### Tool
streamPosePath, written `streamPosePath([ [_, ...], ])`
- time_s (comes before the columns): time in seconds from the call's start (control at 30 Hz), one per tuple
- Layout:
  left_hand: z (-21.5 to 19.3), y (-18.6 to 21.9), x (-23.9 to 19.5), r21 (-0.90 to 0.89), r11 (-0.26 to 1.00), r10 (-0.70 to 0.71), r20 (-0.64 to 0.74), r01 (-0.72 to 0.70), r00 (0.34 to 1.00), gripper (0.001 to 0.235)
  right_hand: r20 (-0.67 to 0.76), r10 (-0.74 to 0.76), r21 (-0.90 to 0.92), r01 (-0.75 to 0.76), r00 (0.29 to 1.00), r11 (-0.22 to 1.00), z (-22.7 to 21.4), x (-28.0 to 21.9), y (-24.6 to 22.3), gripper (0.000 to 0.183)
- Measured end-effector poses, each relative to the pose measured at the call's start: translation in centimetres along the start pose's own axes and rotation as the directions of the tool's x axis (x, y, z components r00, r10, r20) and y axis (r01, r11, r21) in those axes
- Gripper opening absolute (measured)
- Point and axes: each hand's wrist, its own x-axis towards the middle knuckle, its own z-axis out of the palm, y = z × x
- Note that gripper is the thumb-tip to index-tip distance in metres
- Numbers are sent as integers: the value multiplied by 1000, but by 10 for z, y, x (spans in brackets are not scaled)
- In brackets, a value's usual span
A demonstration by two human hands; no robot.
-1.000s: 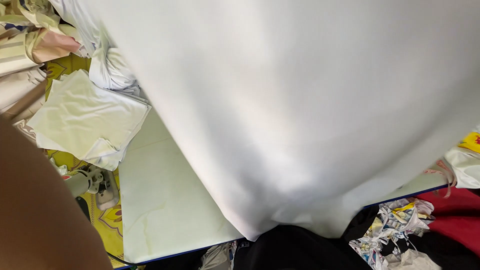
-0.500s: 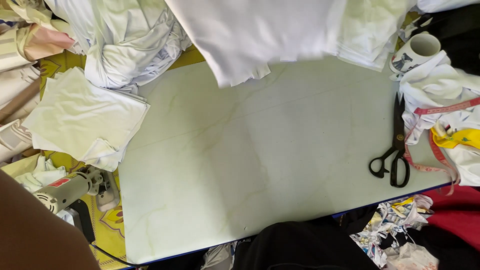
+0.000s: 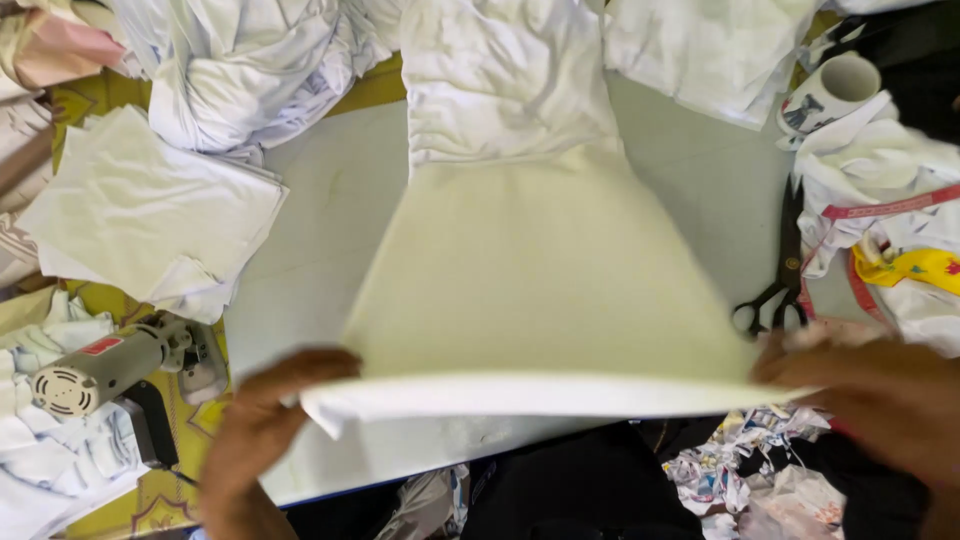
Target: The person aligns a piece of white fabric on a table, cuts it in half using scissors, and then folds and stacks the resulting pieces.
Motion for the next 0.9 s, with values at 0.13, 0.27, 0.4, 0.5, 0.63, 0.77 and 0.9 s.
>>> streamPosePath([
  [0.13, 34, -80, -88, -84, 888, -438, 141, 452, 888, 36, 245, 251, -280, -179, 937, 943, 91, 17, -114, 16],
  [0.27, 37, -110, -138, -298, 491, -748, 338, 819, 571, 38, 265, 677, -440, -538, 687, 718, 121, -3, -89, 28],
  [0.4, 33, -105, -112, -9, 718, -678, 220, 696, 701, 28, 321, 368, -293, -278, 873, 915, 123, 28, -61, 31],
  [0.5, 41, -112, -50, -67, 714, -696, 40, 697, 717, 35, 37, 447, -264, -423, 894, 867, 119, 84, -58, 19],
  [0.63, 71, -157, 58, -193, 732, -679, -292, 653, 674, 39, -308, 382, -66, -421, 871, 905, 122, 187, -28, 21],
  [0.77, 98, -259, 122, -57, 683, -695, -355, 728, 625, 21, -288, 302, -75, -336, 909, 939, 122, 245, 26, 17],
  [0.9, 91, -278, 147, -44, 656, -713, -363, 753, 600, 21, -296, 347, -40, -374, 890, 926, 111, 263, 17, 19],
])
